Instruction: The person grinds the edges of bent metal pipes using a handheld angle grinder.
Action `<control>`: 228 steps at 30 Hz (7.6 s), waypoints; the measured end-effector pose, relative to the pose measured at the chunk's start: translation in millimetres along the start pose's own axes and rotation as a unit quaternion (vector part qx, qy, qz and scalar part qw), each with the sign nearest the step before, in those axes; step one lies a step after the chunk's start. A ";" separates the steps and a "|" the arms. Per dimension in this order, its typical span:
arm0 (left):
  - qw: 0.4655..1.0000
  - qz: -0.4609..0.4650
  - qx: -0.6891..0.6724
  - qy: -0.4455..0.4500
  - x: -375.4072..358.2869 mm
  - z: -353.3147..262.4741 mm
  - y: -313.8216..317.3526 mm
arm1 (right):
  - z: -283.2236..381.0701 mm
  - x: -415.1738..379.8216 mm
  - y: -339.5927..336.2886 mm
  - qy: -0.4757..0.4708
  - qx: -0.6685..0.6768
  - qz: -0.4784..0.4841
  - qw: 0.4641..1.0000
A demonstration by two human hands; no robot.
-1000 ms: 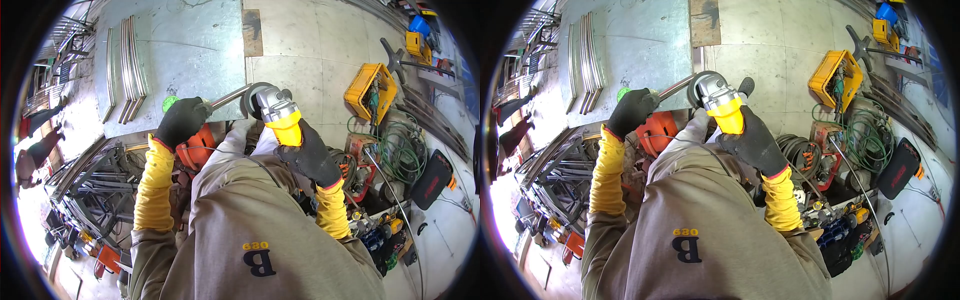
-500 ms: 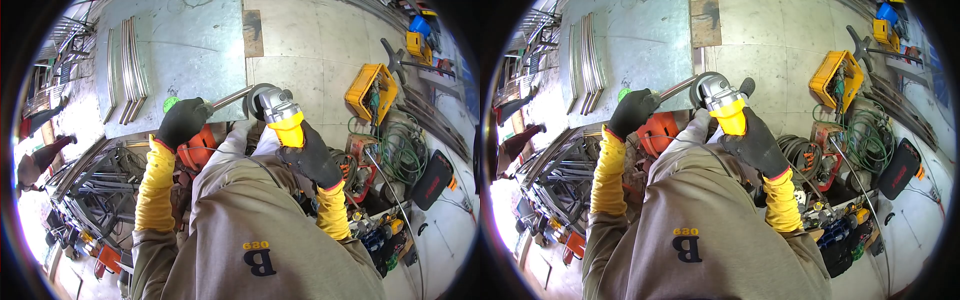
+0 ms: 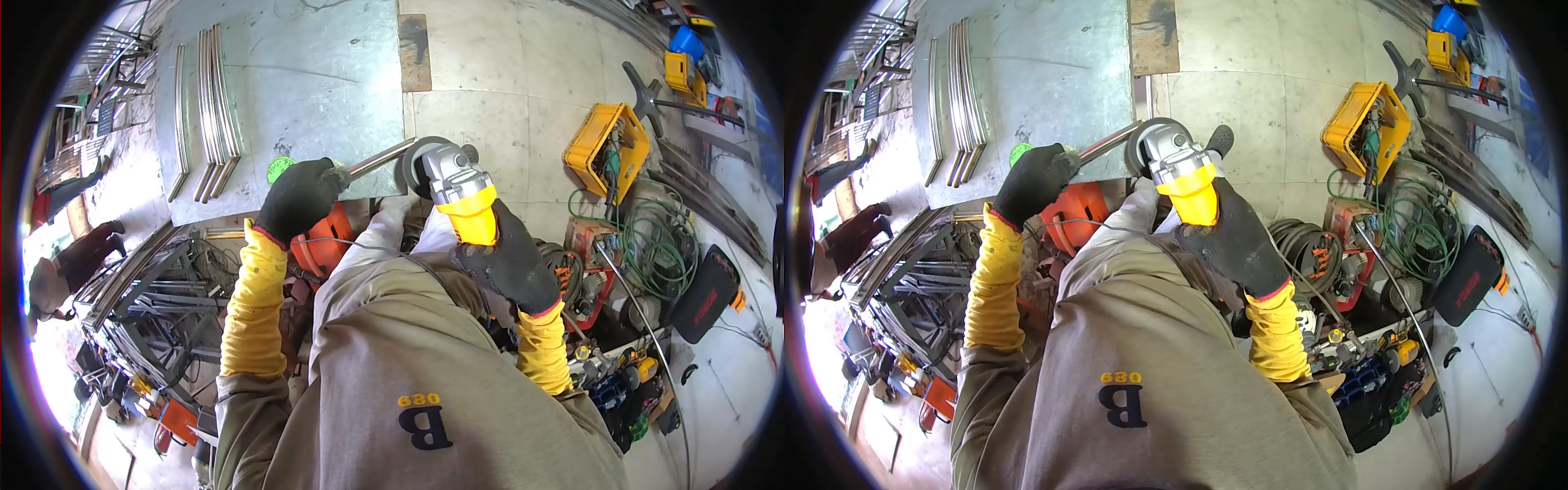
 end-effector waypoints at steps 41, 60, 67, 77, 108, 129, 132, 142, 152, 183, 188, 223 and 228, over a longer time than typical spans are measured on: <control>0.970 -0.091 0.211 0.082 44.1 -28.3 -22.4 | -114.6 40.7 -6.3 0.014 0.540 0.028 0.841; 0.971 -0.040 0.230 0.060 41.9 -39.5 -23.4 | -125.4 61.8 12.6 0.160 0.671 0.274 0.671; 0.966 -0.051 0.239 0.078 41.9 -34.8 -23.6 | -122.4 70.2 4.9 0.148 0.612 0.254 0.734; 0.974 -0.042 0.220 0.047 44.6 -40.9 -25.9 | -105.2 40.0 -9.8 0.044 0.446 0.128 0.885; 0.969 -0.083 0.216 0.083 39.6 -35.2 -15.4 | -67.2 52.7 -16.6 0.033 0.399 0.072 0.914; 0.975 -0.090 0.183 0.089 5.8 -44.2 -15.8 | -78.6 32.5 -16.4 0.077 0.420 0.075 0.901; 0.977 -0.101 0.171 0.082 4.3 -42.8 -12.2 | -82.2 33.6 -12.8 0.049 0.437 0.086 0.894; 0.974 -0.106 0.175 0.097 5.1 -40.4 -12.8 | -84.3 38.4 -11.0 0.031 0.396 0.113 0.911; 0.988 -0.082 0.124 0.046 3.2 -37.5 -10.5 | -80.0 38.5 -11.2 0.001 0.377 0.098 0.921; 0.986 -0.110 0.114 0.053 -10.4 -45.1 -4.3 | -74.6 46.6 -17.9 0.001 0.360 0.138 0.923; 0.992 -0.107 0.070 0.008 -15.6 -36.0 -2.0 | -72.9 43.5 -18.5 0.017 0.353 0.131 0.926; 0.959 -0.256 0.124 -0.012 -78.6 -38.8 70.8 | -77.5 54.1 -47.9 0.087 0.333 0.227 0.911; 0.962 -0.245 0.114 -0.038 -79.2 -40.3 72.6 | -60.2 54.3 -50.9 0.097 0.270 0.240 0.927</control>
Point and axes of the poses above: each hand's wrist, its own x-axis towards the middle knuckle, its own y-axis out of the palm, z = x × y, the point moved 3 cm from there along x, towards the middle knuckle, and after that the axes turned 1 degree about -x, right-handed, at the moved point
